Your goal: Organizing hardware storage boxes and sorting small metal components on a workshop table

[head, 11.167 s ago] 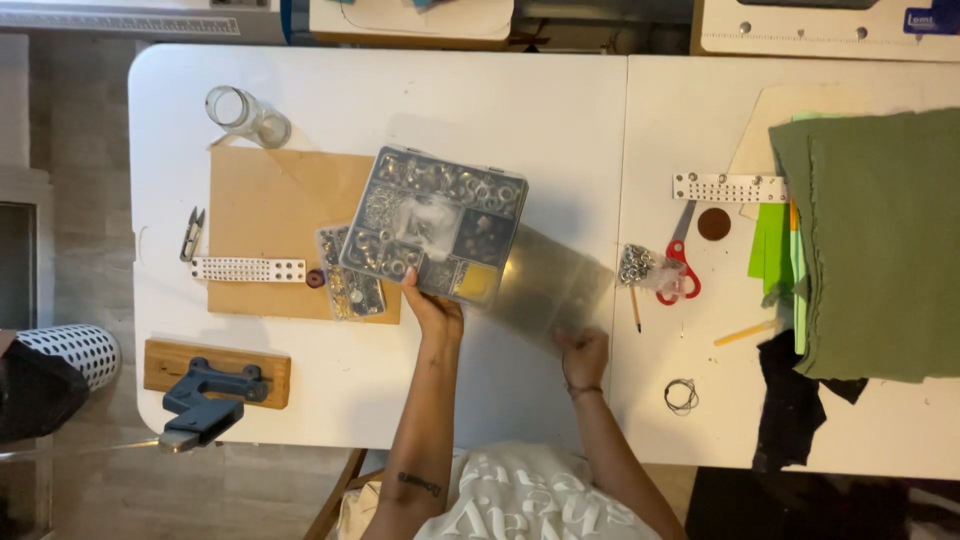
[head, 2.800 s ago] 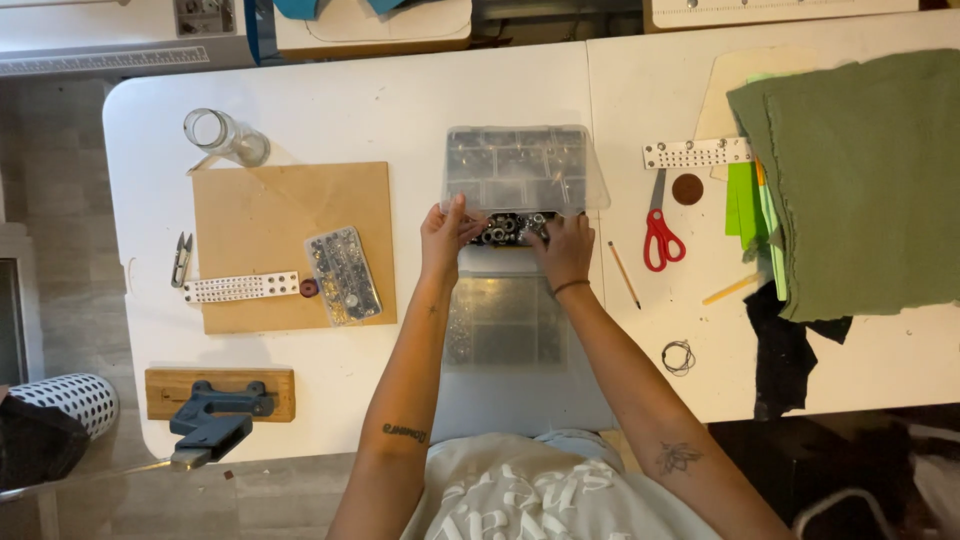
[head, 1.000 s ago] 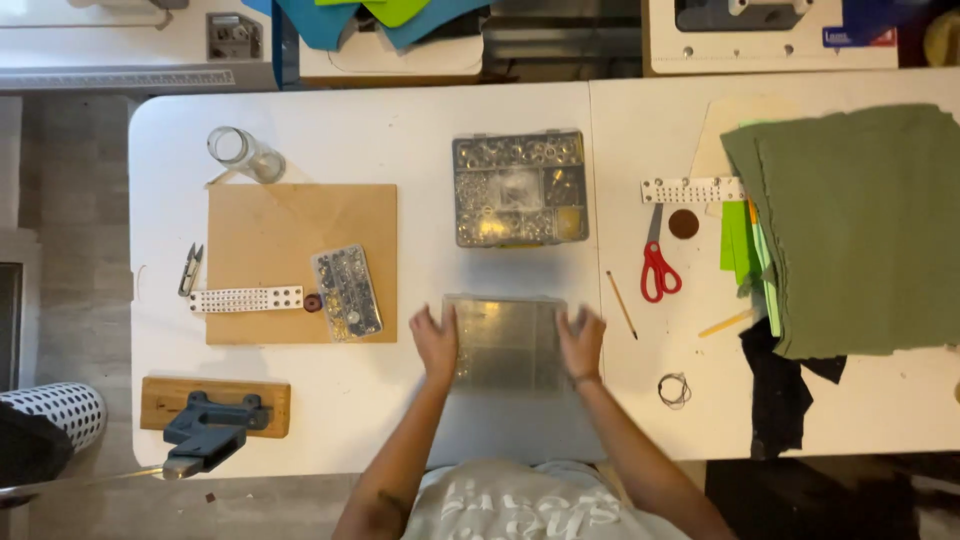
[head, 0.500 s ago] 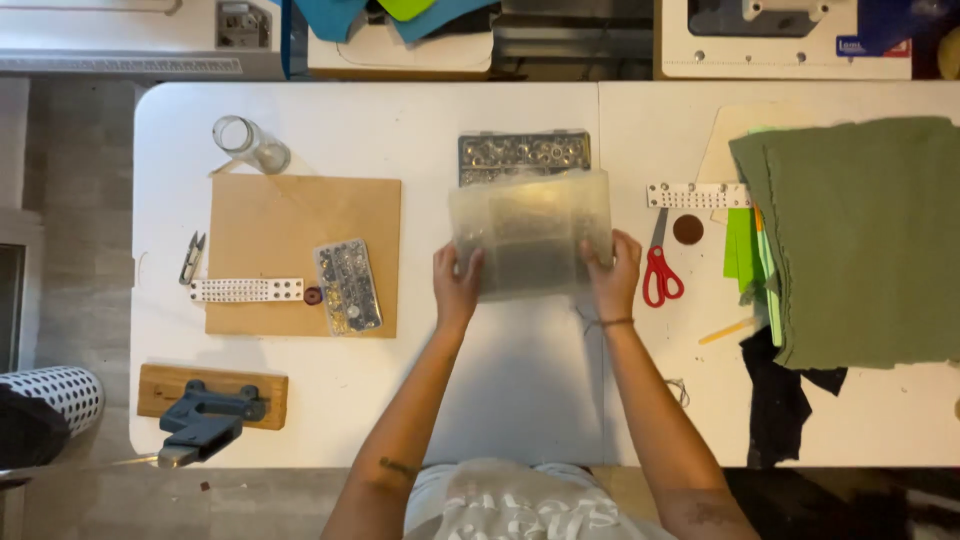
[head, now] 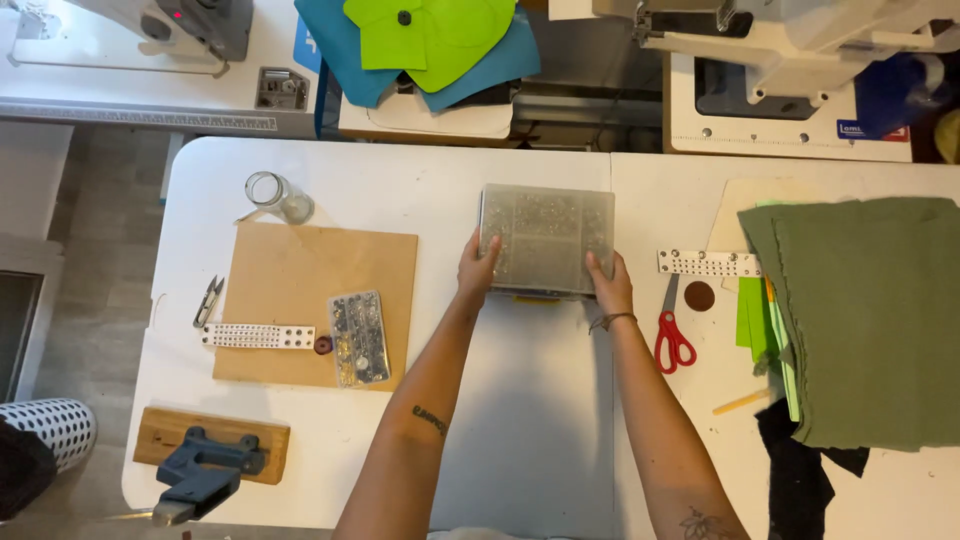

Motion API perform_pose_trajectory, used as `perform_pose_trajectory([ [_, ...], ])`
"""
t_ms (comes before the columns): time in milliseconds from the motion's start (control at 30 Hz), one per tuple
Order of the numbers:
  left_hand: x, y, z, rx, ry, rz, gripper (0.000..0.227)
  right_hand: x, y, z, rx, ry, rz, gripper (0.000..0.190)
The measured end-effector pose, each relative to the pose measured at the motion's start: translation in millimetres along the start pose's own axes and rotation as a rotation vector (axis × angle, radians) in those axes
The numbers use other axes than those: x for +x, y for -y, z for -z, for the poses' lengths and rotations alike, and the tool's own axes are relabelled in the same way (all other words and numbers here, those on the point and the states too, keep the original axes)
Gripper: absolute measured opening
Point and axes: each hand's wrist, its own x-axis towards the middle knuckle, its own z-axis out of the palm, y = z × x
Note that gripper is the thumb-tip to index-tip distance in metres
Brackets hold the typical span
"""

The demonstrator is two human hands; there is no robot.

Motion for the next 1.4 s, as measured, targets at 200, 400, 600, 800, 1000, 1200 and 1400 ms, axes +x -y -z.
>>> perform_pose_trajectory([
  [200, 43, -12, -32, -0.055, 0.071, -0.101, 0.078, 44, -3, 8, 0.028, -0.117, -0.005, 0.081],
  [400, -112, 14, 15, -0.09, -0.287, -0.459, 0.044, 69, -78, -16, 0.214, -0.618, 0.472, 0.058],
  [600, -308, 175, 154, -0.026, -0.268, -0.096, 0.032, -142, -48, -72, 0.078, -0.332, 0.894, 0.045],
  [800, -372, 220, 272, -0.087, -0.464, -0.049, 0.029, -231, -58, -181, -0.041, 0.366, 0.611, 0.067],
  [1000, -226, 209, 312, 0.252, -0.389, -0.356, 0.049, -181, -121, -344, 0.085, 0.287, 0.152, 0.037],
  [1200, -164, 188, 333, 0.75, -0.495, -0.421, 0.074, -197, -62, -378, -0.051, -0.011, -0.215, 0.055],
  [1400, -169, 190, 341, 0.764, -0.433, -0.445, 0.085, -243, 26, -345, 0.069, 0.027, -0.343, 0.059],
])
